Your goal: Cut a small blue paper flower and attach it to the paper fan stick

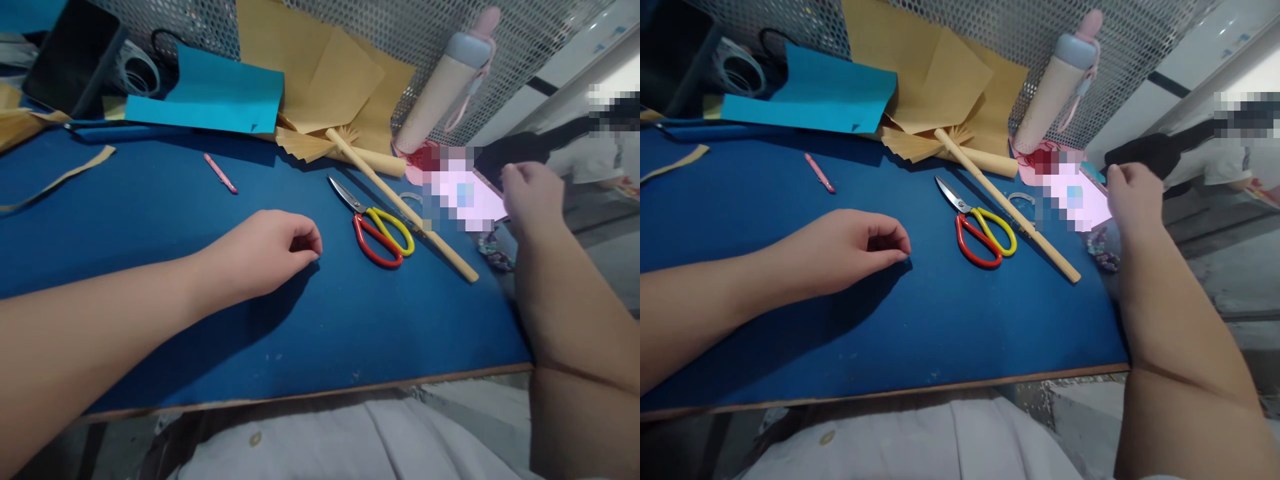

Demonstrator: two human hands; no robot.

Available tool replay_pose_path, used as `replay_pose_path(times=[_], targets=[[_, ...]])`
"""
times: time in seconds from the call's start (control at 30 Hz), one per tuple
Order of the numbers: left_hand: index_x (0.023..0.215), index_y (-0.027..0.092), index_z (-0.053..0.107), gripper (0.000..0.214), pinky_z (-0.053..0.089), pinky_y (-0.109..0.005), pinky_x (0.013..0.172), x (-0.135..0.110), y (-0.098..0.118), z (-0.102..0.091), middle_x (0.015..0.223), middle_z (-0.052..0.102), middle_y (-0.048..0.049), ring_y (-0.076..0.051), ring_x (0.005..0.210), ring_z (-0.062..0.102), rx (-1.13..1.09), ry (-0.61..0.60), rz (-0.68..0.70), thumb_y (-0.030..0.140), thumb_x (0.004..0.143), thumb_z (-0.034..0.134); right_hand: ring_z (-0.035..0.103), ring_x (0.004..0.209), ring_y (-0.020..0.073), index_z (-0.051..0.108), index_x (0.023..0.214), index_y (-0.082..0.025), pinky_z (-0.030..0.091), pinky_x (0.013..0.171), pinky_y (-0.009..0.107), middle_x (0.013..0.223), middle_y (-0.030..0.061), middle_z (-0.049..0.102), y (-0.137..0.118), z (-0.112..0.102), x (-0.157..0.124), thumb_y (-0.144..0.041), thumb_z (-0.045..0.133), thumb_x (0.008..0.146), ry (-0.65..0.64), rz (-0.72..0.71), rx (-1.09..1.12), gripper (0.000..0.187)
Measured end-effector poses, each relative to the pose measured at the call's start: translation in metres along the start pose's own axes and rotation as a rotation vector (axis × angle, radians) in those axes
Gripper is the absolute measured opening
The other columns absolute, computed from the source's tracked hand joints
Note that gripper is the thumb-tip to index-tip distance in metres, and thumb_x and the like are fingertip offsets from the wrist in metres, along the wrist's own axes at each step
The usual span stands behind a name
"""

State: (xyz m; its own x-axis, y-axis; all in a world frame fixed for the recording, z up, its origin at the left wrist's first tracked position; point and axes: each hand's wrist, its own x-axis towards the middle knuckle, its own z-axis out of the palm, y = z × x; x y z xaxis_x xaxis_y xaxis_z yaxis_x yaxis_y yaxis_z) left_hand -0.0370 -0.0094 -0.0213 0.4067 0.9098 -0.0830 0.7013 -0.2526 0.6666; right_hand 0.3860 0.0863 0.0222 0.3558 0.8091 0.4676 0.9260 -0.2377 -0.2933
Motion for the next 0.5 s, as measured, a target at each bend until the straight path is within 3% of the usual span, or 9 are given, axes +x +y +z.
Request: replay_pose_path(times=[0.07,0.1,0.17,0.23,0.3,0.43,0.5], targets=[[0.083,0.026,0.071,0.011,0.046,-0.025,0.062,-0.001,0.000,0.000,0.076,0.072,0.0054,-0.013,0.070,0.065,0.009,-0.001,0.026,0.032,0.084,0.062,0.059,0.116,0.0254,0.072,0.103,-0.014,0.038,0.101,0.038,0.117,0.0200,0.070,-0.017,-0.009,-0.016,-0.019,0.058,0.093,0.073,-0.096,-0.014,0.019],[0.084,0.025,0.070,0.012,0.046,-0.025,0.062,-0.001,0.000,0.000,0.077,0.072,0.0048,-0.014,0.070,0.065,0.018,-0.003,0.040,0.032,0.084,0.061,0.063,0.101,0.0236,0.073,0.097,-0.015,0.043,0.090,0.037,0.104,0.0168,0.072,-0.028,-0.014,-0.028,-0.024,0.058,0.093,0.037,-0.220,0.010,0.018],[0.084,0.024,0.071,0.013,0.046,-0.026,0.062,-0.001,0.001,0.000,0.078,0.072,0.0031,-0.014,0.070,0.064,0.038,0.001,0.066,0.031,0.084,0.060,0.062,0.073,0.0200,0.071,0.088,-0.020,0.045,0.068,0.034,0.078,0.0076,0.069,-0.052,-0.023,-0.059,-0.035,0.057,0.093,-0.247,-0.375,0.097,0.022],[0.084,0.023,0.071,0.014,0.046,-0.026,0.063,-0.001,0.002,0.000,0.080,0.073,0.0016,-0.014,0.071,0.064,0.042,0.012,0.077,0.031,0.084,0.060,0.063,0.075,0.0216,0.071,0.099,-0.022,0.046,0.067,0.035,0.087,0.0065,0.071,-0.074,-0.026,-0.093,-0.043,0.059,0.090,-0.522,-0.585,0.067,0.026],[0.084,0.022,0.072,0.014,0.046,-0.026,0.063,-0.001,0.004,-0.001,0.079,0.072,0.0014,-0.014,0.070,0.064,-0.020,-0.016,0.055,0.031,0.083,0.061,0.065,0.086,0.0278,0.066,0.113,-0.021,0.049,0.072,0.041,0.101,0.0110,0.070,-0.089,-0.021,-0.121,-0.045,0.055,0.091,-0.549,-0.735,-0.015,0.034],[0.084,0.021,0.072,0.014,0.048,-0.024,0.063,-0.002,0.007,-0.004,0.079,0.075,0.0022,-0.014,0.072,0.066,-0.237,-0.156,-0.009,0.032,0.079,0.065,0.067,0.095,0.0326,0.061,0.119,-0.024,0.050,0.069,0.042,0.113,0.0125,0.068,-0.097,-0.004,-0.139,-0.042,0.054,0.092,-0.590,-0.796,-0.126,0.033],[0.084,0.022,0.073,0.014,0.046,-0.024,0.061,-0.002,0.008,-0.004,0.078,0.075,0.0030,-0.014,0.070,0.065,-0.204,-0.181,-0.007,0.032,0.079,0.066,0.067,0.095,0.0321,0.060,0.123,-0.024,0.050,0.069,0.041,0.115,0.0118,0.069,-0.096,0.002,-0.135,-0.040,0.054,0.092,-0.604,-0.774,-0.120,0.034]])
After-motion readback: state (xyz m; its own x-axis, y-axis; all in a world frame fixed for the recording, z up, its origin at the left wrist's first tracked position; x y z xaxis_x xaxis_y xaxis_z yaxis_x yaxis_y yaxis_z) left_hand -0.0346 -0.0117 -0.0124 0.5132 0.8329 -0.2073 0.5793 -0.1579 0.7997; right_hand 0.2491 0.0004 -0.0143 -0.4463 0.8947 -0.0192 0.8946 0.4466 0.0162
